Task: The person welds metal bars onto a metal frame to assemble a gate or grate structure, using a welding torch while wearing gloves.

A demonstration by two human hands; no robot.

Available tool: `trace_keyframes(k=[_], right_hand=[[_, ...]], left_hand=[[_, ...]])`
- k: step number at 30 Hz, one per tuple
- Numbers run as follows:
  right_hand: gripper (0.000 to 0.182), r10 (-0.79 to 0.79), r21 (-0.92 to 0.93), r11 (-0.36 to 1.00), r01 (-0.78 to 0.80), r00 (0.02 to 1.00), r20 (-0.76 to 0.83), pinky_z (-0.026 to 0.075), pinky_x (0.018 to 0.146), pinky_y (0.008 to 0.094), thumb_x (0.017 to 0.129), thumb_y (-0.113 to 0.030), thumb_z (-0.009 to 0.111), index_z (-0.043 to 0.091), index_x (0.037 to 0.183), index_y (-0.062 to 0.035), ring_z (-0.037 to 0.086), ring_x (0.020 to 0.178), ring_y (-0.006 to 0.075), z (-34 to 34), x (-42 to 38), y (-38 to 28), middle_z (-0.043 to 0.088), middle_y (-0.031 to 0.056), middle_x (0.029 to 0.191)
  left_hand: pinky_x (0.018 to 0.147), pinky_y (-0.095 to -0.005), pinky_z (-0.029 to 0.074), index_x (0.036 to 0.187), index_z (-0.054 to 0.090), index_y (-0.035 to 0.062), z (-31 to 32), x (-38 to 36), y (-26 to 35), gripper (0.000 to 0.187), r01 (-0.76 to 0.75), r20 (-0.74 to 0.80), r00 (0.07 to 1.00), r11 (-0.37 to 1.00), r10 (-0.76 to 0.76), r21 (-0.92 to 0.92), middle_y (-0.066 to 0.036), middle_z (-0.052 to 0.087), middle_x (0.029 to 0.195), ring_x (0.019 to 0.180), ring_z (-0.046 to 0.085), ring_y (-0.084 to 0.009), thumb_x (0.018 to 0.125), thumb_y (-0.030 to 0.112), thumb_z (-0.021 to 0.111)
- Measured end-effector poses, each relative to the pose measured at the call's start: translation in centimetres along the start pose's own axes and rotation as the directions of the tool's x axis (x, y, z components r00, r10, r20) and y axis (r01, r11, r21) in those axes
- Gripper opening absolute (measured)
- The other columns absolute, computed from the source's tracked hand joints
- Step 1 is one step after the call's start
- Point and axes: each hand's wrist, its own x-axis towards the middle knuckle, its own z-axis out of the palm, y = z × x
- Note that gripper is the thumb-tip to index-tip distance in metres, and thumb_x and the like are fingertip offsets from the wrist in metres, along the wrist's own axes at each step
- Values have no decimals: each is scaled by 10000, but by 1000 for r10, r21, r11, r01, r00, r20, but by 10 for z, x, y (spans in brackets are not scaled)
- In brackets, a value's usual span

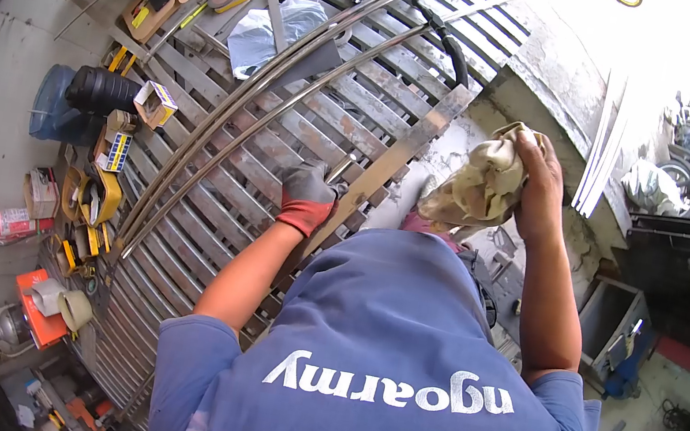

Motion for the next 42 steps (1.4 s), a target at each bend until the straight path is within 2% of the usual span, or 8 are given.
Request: trace_keyframes(k=[12, 17, 22, 25, 28, 33, 37, 42], right_hand=[[434, -377, -537, 791, 293, 925, -51, 557, 1027, 430, 1071, -362, 667, 722, 1334, -22, 677, 1210, 312, -67, 216, -82, 739, 138, 1274], [558, -170, -365, 919, 152, 985, -17, 571, 1058, 458, 1005, -354, 779, 670, 1465, -59, 673, 1249, 299, -53, 317, -112, 698, 146, 1391], [671, -303, -573, 747, 338, 940, 159, 573, 1013, 459, 961, -537, 818, 721, 1361, -7, 696, 1201, 313, -37, 465, -100, 723, 156, 1331], [863, -320, -808, 337, 484, 866, 385, 558, 1096, 486, 905, -557, 893, 609, 1478, 24, 670, 1286, 355, 7, 514, -139, 681, 220, 1425], [853, -445, -700, 107, 706, 664, 601, 556, 1072, 493, 908, -457, 913, 546, 1493, 42, 666, 1259, 409, 30, 570, -157, 652, 251, 1418], [562, -381, -239, 37, 970, 234, 894, 565, 956, 513, 918, -196, 875, 583, 1364, -18, 682, 1106, 384, 90, 475, -199, 681, 220, 1248], [807, 9, -296, 427, 855, 324, 946, 559, 1014, 394, 670, 19, 977, 612, 1390, 27, 673, 1200, 282, 102, 355, -229, 705, 155, 1300], [672, 130, 128, 504, 854, -222, 966, 586, 896, 374, 593, -30, 1043, 641, 1132, -18, 711, 1086, 230, 106, 312, -259, 722, 113, 1206]], left_hand=[[829, -546, 529, 873, 763, 68, 56, 22, 0, 199, 156, -226, 958, 981, -178, -115, -190, 730, 865, 853, 702, -423, 895, 263, 797], [853, -537, 516, 767, 768, 123, 100, 46, 14, 181, 377, -263, 911, 899, -317, 223, -170, 736, 849, 863, 701, -374, 830, 281, 706], [826, -508, 466, 1121, 769, 27, 121, 100, 74, 386, 384, -230, 923, 755, -308, 532, -148, 674, 778, 682, 592, -307, 857, 287, 660], [1166, -562, 423, 1555, 593, 38, 72, 100, 113, 752, 231, -263, 949, 951, -173, 207, -223, 690, 1382, 1348, 615, -404, 899, 395, 677], [1307, -584, 285, 1661, 481, 60, 18, 57, 135, 890, 229, -273, 935, 973, -225, -17, -208, 475, 1709, 1652, 308, -444, 964, 584, 665], [1208, -504, 475, 1735, 319, 16, 56, -30, 135, 1102, 363, -626, 664, 908, -410, -210, -317, 419, 1705, 1543, 497, -455, 905, 486, 872], [1345, -587, 213, 1729, 315, -18, 52, -91, 152, 1026, 649, -479, 675, 760, -561, 25, -307, 307, 1778, 1664, 262, -488, 987, 521, 774], [1334, -603, 205, 1728, 333, 7, 70, -122, 161, 978, 803, -449, 521, 595, -726, -31, -290, 281, 1793, 1663, 234, -491, 1047, 660, 588]])
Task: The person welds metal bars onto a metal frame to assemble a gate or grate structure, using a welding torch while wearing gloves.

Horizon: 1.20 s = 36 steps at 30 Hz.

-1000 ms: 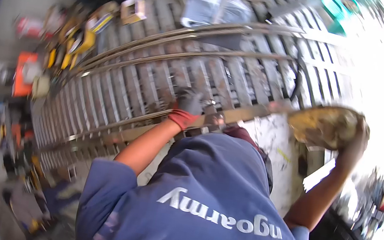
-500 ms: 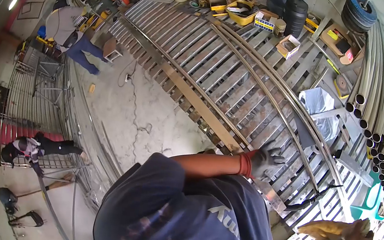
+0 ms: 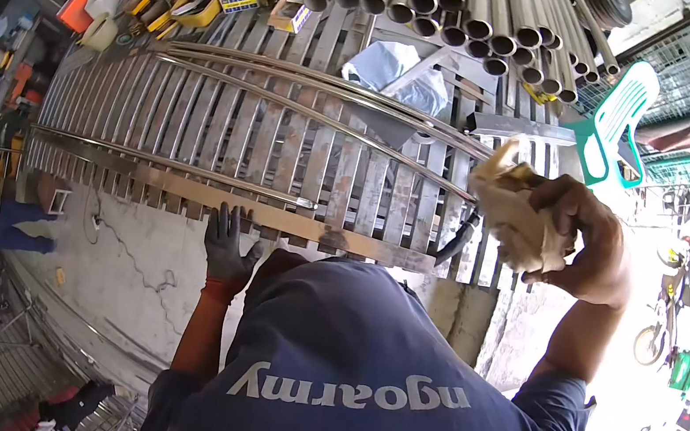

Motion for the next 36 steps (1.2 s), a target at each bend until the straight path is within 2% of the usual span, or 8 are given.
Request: trace_keyframes(k=[5, 8, 12, 16, 21, 23, 27, 36], right_hand=[[688, -195, -88, 973, 211, 967, 161, 611, 874, 476, 716, -68, 995, 632, 1297, -3, 757, 1019, 340, 18, 45, -3, 697, 143, 1097], [595, 115, -424, 905, -36, 980, 161, 542, 1074, 511, 764, -29, 938, 597, 1251, -23, 635, 1302, 430, 28, 75, 33, 647, 177, 1294], [622, -148, -739, 671, 64, 988, -49, 529, 1121, 541, 813, -50, 902, 572, 1340, -55, 663, 1316, 413, 18, 128, 135, 663, 206, 1397], [528, -15, -832, 482, -275, 947, -321, 600, 964, 540, 945, -182, 789, 603, 1427, -69, 726, 1169, 434, 3, 177, 210, 719, 229, 1320], [649, -153, -767, 636, -93, 958, -243, 438, 1194, 617, 934, -255, 837, 591, 1518, -117, 540, 1480, 412, 103, 212, 168, 538, 208, 1602], [643, 36, -651, 758, -39, 999, -17, 310, 1271, 668, 952, -298, 826, 589, 1521, -114, 456, 1551, 399, 174, 209, 120, 433, 186, 1684], [609, -32, -308, 940, 148, 935, 353, 411, 1240, 581, 984, -273, 786, 578, 1513, -55, 552, 1464, 413, 319, 205, 79, 597, 231, 1526], [787, -7, -172, 982, 73, 934, 357, 456, 1205, 564, 941, -265, 828, 456, 1591, -24, 568, 1424, 487, 484, 239, -11, 560, 269, 1555]], left_hand=[[1330, -599, 226, 1730, 327, 2, -2, -8, 7, 952, 17, -42, 999, 999, -15, 27, -274, 301, 1791, 1655, 256, -491, 1050, 601, 620], [1335, -593, 217, 1726, 331, -9, -8, -19, 9, 929, 37, -63, 997, 999, -36, 10, -270, 310, 1790, 1658, 256, -484, 1054, 552, 643], [1335, -597, 223, 1708, 374, -7, -10, -46, 4, 913, 83, -55, 995, 995, -80, 59, -263, 345, 1777, 1649, 284, -475, 1044, 552, 655], [1354, -599, 178, 1698, 396, 0, -9, -81, -8, 915, 146, -41, 989, 986, -143, 81, -266, 372, 1766, 1639, 316, -478, 1015, 532, 693], [1346, -629, 179, 1696, 402, 10, -14, -121, -20, 905, 256, -22, 967, 961, -255, 103, -267, 417, 1739, 1617, 337, -514, 991, 463, 745], [1345, -629, 170, 1687, 413, 3, -14, -127, -24, 900, 299, 0, 954, 951, -300, 82, -282, 423, 1730, 1613, 344, -520, 994, 487, 721], [1340, -603, 206, 1654, 451, -21, -6, -122, -45, 876, 225, 4, 974, 972, -225, 75, -285, 468, 1694, 1589, 387, -512, 1014, 530, 683], [1362, -545, 166, 1652, 505, 60, 6, -72, -143, 855, 56, 28, 998, 995, -59, 87, -164, 483, 1720, 1623, 370, -393, 1022, 636, 563]])
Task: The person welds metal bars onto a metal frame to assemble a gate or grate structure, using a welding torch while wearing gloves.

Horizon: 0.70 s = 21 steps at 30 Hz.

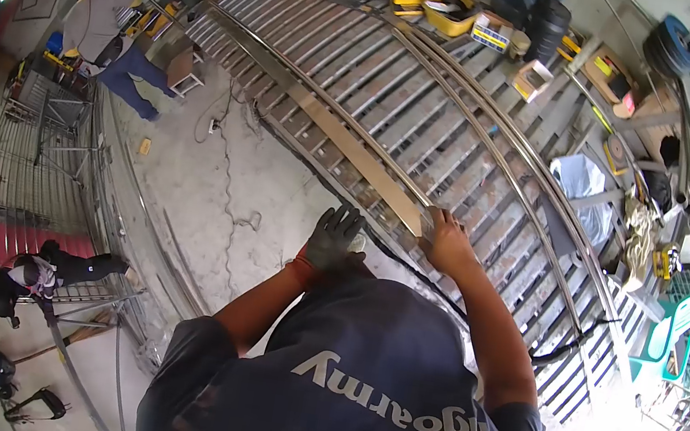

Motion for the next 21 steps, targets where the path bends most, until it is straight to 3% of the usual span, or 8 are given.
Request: trace_keyframes(k=[5, 6, 11, 13, 15, 18, 21], right_hand=[[775, 65, -20, 998, -65, 998, -17, 466, 1167, 614, 988, -319, 790, 416, 1615, -59, 570, 1410, 515, 25, 76, -36, 547, 276, 1551], [764, 89, -21, 996, -90, 995, -37, 467, 1166, 614, 995, -328, 781, 419, 1615, -67, 572, 1408, 515, 34, 94, -39, 549, 275, 1547], [581, 216, -67, 973, -223, 972, -95, 463, 1164, 607, 1062, -387, 678, 528, 1544, -98, 567, 1419, 471, 61, 160, -60, 574, 240, 1522], [475, 295, 26, 955, -294, 943, -152, 513, 1128, 544, 1080, -319, 644, 581, 1492, -90, 605, 1355, 484, 73, 174, -61, 613, 266, 1457], [437, 276, -72, 955, -289, 950, -146, 524, 1099, 539, 1082, -291, 637, 586, 1475, -107, 617, 1327, 473, 78, 182, -56, 620, 247, 1443], [352, 297, 18, 954, -299, 939, -175, 537, 1060, 549, 1085, -266, 623, 616, 1396, -99, 629, 1278, 464, 92, 189, -36, 663, 231, 1363], [380, 344, -132, 929, -346, 938, -35, 538, 1070, 583, 1036, -256, 660, 591, 1376, -102, 602, 1343, 425, 89, 192, -33, 664, 142, 1400]], left_hand=[[1364, -538, 159, 1656, 488, 42, 14, 5, -88, 859, -1, -69, 998, 1000, 1, -5, -138, 469, 1735, 1635, 365, -307, 1028, 625, 558], [1345, -519, 214, 1645, 503, 52, 7, 4, -103, 851, -27, -184, 982, 999, 33, 38, -134, 558, 1662, 1519, 521, -320, 1013, 608, 625], [1329, -539, 261, 1619, 523, 34, -3, -15, -192, 794, 83, -79, 992, 979, -99, -188, -174, 566, 1643, 1523, 516, -366, 1007, 519, 668], [1328, -542, 264, 1611, 527, 25, -6, -23, -225, 785, 123, -66, 988, 964, -142, -235, -193, 564, 1639, 1522, 512, -384, 1013, 512, 670], [1311, -551, 297, 1612, 523, 19, -18, -25, -254, 765, 145, -71, 983, 946, -172, -291, -220, 565, 1628, 1506, 520, -407, 1025, 486, 679], [1272, -565, 362, 1604, 531, 15, -22, -21, -291, 733, 176, -72, 974, 917, -214, -357, -228, 583, 1602, 1488, 532, -422, 1032, 437, 707], [1243, -576, 394, 1580, 554, 3, -8, -3, -312, 691, 217, -118, 941, 831, -318, -513, -245, 615, 1558, 1472, 545, -433, 1046, 412, 714]])
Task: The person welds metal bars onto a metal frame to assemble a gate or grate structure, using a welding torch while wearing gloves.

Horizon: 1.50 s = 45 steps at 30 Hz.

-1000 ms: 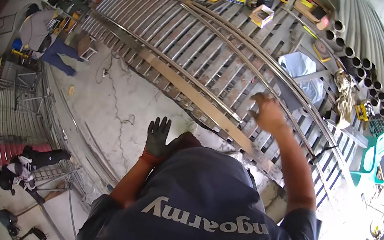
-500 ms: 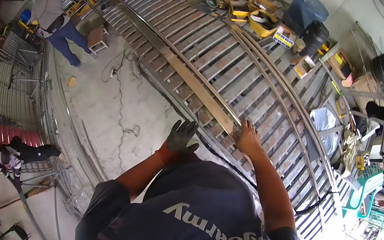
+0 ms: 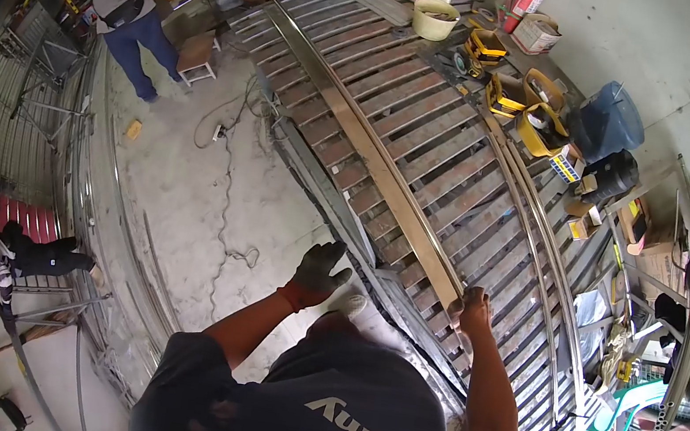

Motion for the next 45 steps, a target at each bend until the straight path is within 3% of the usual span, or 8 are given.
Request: trace_keyframes(k=[5, 10, 19, 23, 26, 32, 36, 45], right_hand=[[398, 48, 102, 994, -26, 974, -222, 552, 917, 582, 1062, -411, 675, 758, 1020, -24, 702, 1018, 500, -17, -12, -9, 723, 270, 1054], [530, 230, -121, 957, -262, 946, -226, 563, 870, 567, 931, -526, 824, 788, 839, -5, 727, 961, 471, -131, -96, -129, 723, 240, 1074], [233, 322, -134, 898, -420, 832, -452, 572, 808, 548, 794, -231, 871, 740, 762, -40, 709, 892, 438, -74, -342, -52, 696, 189, 1010], [126, 468, -54, 810, -584, 700, -540, 593, 909, 543, 783, -168, 801, 766, 781, -47, 726, 954, 443, 0, -488, 74, 760, 205, 1019], [209, 676, 25, 688, -725, 628, -385, 550, 1001, 557, 791, -261, 784, 796, 784, -53, 737, 899, 464, 29, -541, 35, 770, 206, 855], [293, 444, 218, 896, -387, 793, -416, 575, 680, 546, 843, -355, 780, 738, 834, -65, 717, 744, 461, 50, -498, -184, 723, 187, 743], [257, 486, 319, 872, -372, 741, -463, 589, 656, 555, 804, -304, 753, 765, 879, -59, 738, 737, 464, 79, -494, -253, 725, 201, 727], [254, 855, 428, 513, -744, 488, -175, 612, 830, 551, 759, -217, 722, 785, 958, -73, 759, 967, 446, 110, -583, -274, 780, 225, 961]], left_hand=[[1052, -418, 574, 1575, 564, -4, 25, 61, -16, 611, -177, 48, 981, 970, 187, -164, -267, 668, 1478, 1245, 732, -364, 1129, 409, 626], [1010, -363, 579, 1544, 618, 116, 11, 144, -7, 585, 521, 487, 846, 139, -216, -842, -95, 714, 1254, 1095, 728, -207, 1162, 542, 494], [1210, -644, 419, 1228, 667, 18, -139, 271, -80, 539, -48, 218, 931, -692, -292, -720, -199, 693, 1221, 1245, 628, -419, 1077, 533, 627], [1144, -548, 506, 1128, 686, -34, -253, 282, -185, 485, -39, -70, 997, -530, 39, -847, -252, 716, 1030, 1039, 697, -390, 1130, 426, 531], [1216, -497, 482, 1700, 312, -12, -345, 248, -173, 748, -104, -106, 864, 31, -492, -994, -258, 424, 1663, 1405, 580, -399, 1155, 462, 504], [889, -410, 562, 1060, 643, 122, -307, 147, -23, 382, 16, 71, 936, -162, -345, -987, -43, 655, 981, 949, 670, -261, 1141, 481, 540], [945, -431, 552, 878, 521, 147, -240, 54, 36, 405, 399, 341, 859, -82, 382, -913, -32, 550, 860, 903, 651, -249, 1144, 453, 533], [1161, -518, 468, 996, 613, 161, -222, -30, 124, 159, 665, 369, 377, 29, 849, -746, 5, 563, 961, 950, 559, -217, 1040, 309, 651]])
